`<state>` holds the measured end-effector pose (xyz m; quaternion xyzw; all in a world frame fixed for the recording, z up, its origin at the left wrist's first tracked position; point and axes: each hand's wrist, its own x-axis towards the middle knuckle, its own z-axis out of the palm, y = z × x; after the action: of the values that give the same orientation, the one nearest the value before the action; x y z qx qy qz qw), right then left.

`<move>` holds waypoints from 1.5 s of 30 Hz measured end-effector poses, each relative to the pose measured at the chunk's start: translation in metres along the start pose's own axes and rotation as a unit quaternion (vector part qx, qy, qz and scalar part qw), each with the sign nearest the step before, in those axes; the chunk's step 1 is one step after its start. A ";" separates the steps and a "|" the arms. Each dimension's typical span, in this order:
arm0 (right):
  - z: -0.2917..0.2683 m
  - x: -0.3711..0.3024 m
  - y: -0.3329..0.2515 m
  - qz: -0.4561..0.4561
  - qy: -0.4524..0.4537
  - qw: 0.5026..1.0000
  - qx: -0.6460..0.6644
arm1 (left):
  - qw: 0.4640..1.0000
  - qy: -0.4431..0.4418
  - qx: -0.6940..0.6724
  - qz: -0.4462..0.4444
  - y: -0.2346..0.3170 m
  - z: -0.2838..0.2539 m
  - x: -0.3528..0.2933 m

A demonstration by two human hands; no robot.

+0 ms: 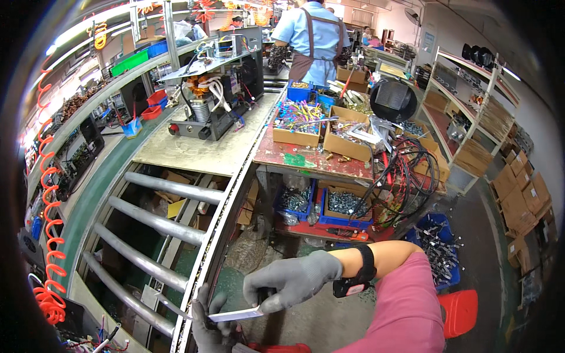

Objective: Assemble internal components and wiring into a metal electronic enclosure using a power screwdriver.

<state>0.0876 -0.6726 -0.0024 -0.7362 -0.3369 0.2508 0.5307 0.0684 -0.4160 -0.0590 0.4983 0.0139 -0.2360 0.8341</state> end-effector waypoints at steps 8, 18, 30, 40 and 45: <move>-0.216 0.015 0.089 0.354 0.464 0.650 -0.486 | 0.933 0.210 0.274 0.104 0.001 -0.041 -0.047; -0.289 -0.004 0.139 0.428 0.544 0.593 -0.412 | 0.926 0.284 0.237 -0.079 0.004 -0.072 -0.099; -0.322 -0.056 0.046 0.259 0.426 0.152 -0.854 | 0.956 0.241 0.165 -0.018 -0.007 -0.080 -0.107; 0.090 0.178 0.014 -0.188 0.158 0.954 -0.172 | 0.961 0.146 0.220 0.083 0.008 -0.082 -0.174; 0.198 0.230 -0.014 -0.258 0.030 0.964 -0.047 | 0.943 0.279 0.157 0.086 0.013 -0.085 -0.247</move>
<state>0.0887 -0.3732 -0.0533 -0.6555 -0.5108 0.0666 0.5522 -0.1278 -0.2458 -0.0268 0.6685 0.1655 -0.0137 0.7250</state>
